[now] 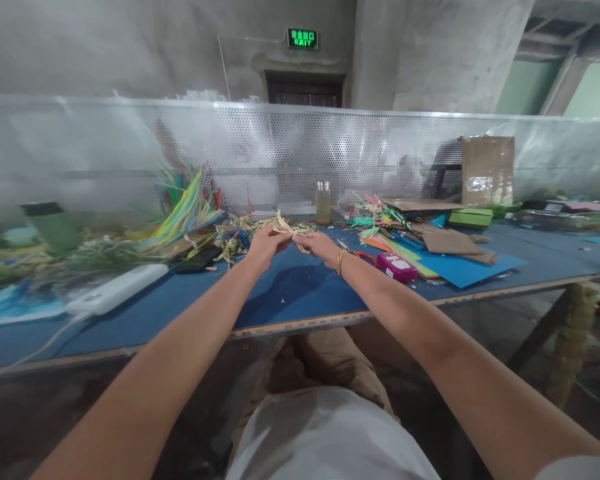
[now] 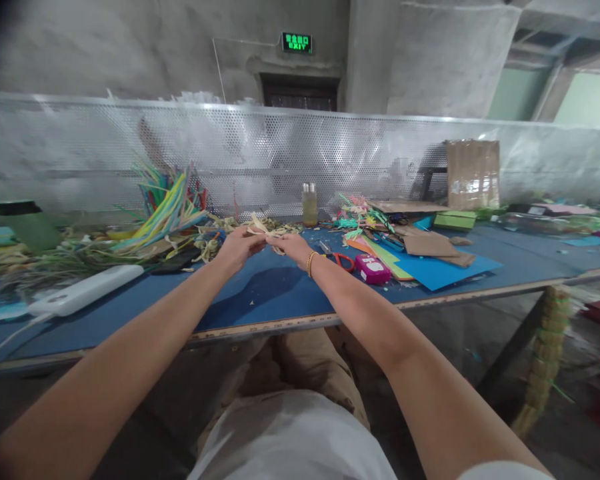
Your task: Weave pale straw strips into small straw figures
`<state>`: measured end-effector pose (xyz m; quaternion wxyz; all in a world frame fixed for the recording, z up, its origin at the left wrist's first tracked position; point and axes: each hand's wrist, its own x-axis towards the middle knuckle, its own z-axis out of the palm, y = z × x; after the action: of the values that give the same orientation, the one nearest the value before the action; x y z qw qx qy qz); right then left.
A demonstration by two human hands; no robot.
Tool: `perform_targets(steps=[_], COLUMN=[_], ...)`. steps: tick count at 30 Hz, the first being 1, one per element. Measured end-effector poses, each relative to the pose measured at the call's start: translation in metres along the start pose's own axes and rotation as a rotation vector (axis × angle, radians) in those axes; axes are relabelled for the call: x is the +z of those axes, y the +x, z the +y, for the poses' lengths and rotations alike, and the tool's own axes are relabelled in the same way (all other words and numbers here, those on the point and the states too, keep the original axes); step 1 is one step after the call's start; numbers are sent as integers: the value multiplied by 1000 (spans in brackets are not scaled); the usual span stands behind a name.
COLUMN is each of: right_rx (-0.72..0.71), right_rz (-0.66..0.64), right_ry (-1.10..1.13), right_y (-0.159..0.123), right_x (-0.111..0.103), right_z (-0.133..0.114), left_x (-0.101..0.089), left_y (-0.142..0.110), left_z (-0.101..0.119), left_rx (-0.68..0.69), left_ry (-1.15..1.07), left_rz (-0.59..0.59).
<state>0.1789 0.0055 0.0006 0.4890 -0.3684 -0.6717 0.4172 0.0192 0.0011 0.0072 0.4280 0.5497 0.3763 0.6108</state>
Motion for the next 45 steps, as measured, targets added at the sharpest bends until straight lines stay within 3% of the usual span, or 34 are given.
perform_targets(steps=[4,8,10,18,25,29,38,45], right_rx=[23,30,34,-55,-193,-161,-117,-114], right_rz=[-2,10,-16,62,92,88,264,331], right_ry=[123,66,23,-34,55,79,118,108], right_y=[0,2,2,5,7,10,12,11], right_x=[1,-2,-4,-9,-7,-6,-9,-9], right_z=[-3,-7,-8,-4,2,4,-2,-4], left_x=[1,0,-2,-5,-4,-4,0,0], left_y=[-1,2,3,0,4,7,4,3], left_z=[1,2,4,12,2,1,5,8], left_rx=[-11,-55,-12,286,300,326,331,291], left_ry=[22,72,103,414,388,475,445,560], left_rz=[-25,16,7,-312,-218,-212,-109,-162])
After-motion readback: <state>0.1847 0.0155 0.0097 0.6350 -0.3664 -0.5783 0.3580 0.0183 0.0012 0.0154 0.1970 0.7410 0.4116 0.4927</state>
